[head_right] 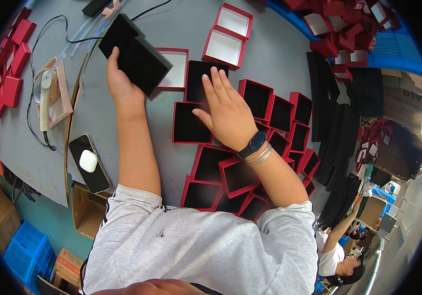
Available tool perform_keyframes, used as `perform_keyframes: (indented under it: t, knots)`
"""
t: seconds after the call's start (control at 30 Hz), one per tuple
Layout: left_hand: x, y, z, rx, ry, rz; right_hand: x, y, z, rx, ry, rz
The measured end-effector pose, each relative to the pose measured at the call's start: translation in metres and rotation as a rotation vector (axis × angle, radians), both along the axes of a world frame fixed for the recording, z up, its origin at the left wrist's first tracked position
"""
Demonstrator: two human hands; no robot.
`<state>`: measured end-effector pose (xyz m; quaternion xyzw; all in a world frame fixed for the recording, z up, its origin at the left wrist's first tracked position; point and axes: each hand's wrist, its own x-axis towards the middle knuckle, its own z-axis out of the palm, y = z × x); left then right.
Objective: Inserting foam padding into small red and black gift boxes at a factory workbench.
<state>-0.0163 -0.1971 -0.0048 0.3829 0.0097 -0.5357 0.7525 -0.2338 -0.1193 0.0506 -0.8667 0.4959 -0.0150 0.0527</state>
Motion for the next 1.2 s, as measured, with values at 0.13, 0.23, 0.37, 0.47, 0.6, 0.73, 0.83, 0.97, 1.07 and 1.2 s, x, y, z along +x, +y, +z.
perform_keyframes:
  t: [0.13, 0.23, 0.37, 0.47, 0.6, 0.73, 0.83, 0.97, 1.07, 1.2]
  knots:
    - [-0.007, 0.002, 0.005, 0.021, -0.142, -0.019, 0.005, 0.001, -0.009, -0.041, 0.034, -0.053]
    - [-0.004, 0.001, 0.001, 0.024, -0.076, -0.061, 0.008, 0.004, -0.013, -0.115, 0.118, -0.046]
    - [-0.005, 0.001, 0.002, 0.028, -0.094, -0.061, 0.010, 0.009, -0.015, -0.088, 0.193, -0.065]
    - [-0.004, 0.002, 0.002, 0.030, -0.096, -0.059, 0.014, 0.012, -0.006, -0.167, 0.213, -0.087]
    - [-0.001, 0.001, -0.003, 0.040, -0.061, -0.054, 0.017, 0.018, 0.005, -0.124, 0.152, 0.019]
    - [0.000, 0.000, -0.003, 0.035, -0.033, -0.061, 0.021, 0.031, 0.012, -0.042, 0.148, 0.003]
    - [-0.001, -0.002, -0.004, 0.014, -0.044, -0.058, 0.018, 0.031, 0.005, -0.036, 0.098, 0.003]
    - [0.001, -0.001, -0.003, 0.015, -0.022, -0.065, 0.017, 0.021, 0.005, 0.015, 0.010, 0.004]
    - [0.000, -0.001, -0.003, 0.024, -0.024, -0.068, 0.011, 0.011, 0.005, 0.111, -0.036, -0.016]
    - [0.000, -0.001, -0.006, 0.020, -0.021, -0.076, 0.008, -0.002, 0.010, 0.176, -0.105, -0.018]
